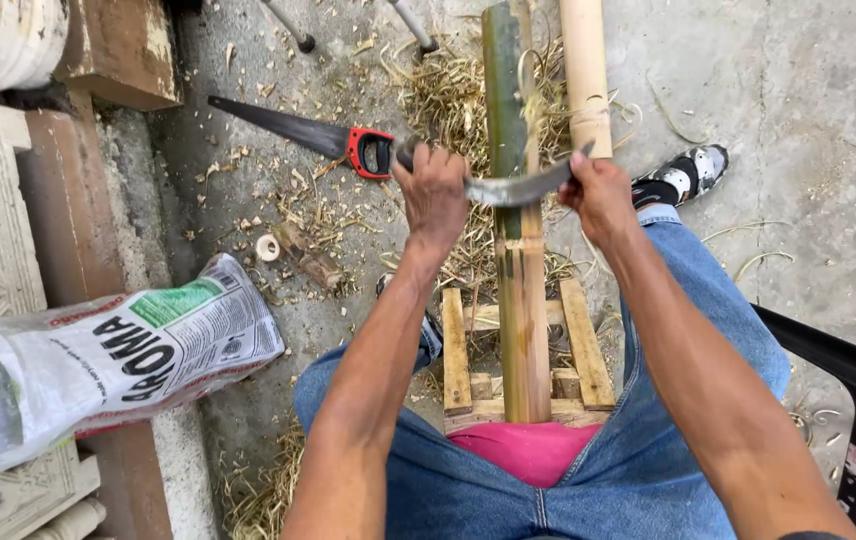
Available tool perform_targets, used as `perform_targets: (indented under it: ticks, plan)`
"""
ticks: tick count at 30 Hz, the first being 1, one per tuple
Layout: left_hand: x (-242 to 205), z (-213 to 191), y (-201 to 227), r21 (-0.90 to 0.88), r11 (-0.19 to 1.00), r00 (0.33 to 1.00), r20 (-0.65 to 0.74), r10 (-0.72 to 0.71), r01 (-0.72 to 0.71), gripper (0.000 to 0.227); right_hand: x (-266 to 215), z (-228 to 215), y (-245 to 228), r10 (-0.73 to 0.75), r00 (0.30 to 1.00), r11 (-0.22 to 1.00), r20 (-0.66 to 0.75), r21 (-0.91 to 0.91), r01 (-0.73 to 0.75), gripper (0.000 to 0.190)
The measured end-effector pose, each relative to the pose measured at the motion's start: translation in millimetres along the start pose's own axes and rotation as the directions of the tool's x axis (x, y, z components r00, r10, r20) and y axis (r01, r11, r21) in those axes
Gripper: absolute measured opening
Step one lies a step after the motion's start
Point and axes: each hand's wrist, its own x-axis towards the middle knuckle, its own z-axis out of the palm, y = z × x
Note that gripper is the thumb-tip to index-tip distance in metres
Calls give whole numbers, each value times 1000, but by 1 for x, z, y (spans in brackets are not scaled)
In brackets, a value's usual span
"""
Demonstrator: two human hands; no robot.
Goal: The recorder uses a sickle or specialized blade to shave the outer layer off a bamboo pole.
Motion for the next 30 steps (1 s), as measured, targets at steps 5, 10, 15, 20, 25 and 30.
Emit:
perform_targets:
  ticks: [5,10,15,20,25,30]
  plan:
    - [-126,-40,34,-112,992,997,62,-54,61,14,-143,-36,63,20,995,988,-99,-148,-35,24]
    - [-150,-66,52,-161,978,990,82,-117,129,22,-167,-55,90,-41,991,967,-131,-253,7,28]
    - [-85,-26,24,-106,991,996,-26,-84,81,17,-84,-22,42,-193,980,953,-57,-249,173,30]
    - [-78,-12,25,-101,986,991,-12,-132,130,17,-79,-7,19,-159,986,966,-51,-212,144,29]
    - [-151,-34,42,-163,979,992,24,-122,124,17,-163,-27,53,-123,990,945,-69,-313,96,30]
    - [-147,-36,46,-203,961,982,37,-183,186,24,-165,-31,55,-183,980,942,-76,-299,153,28]
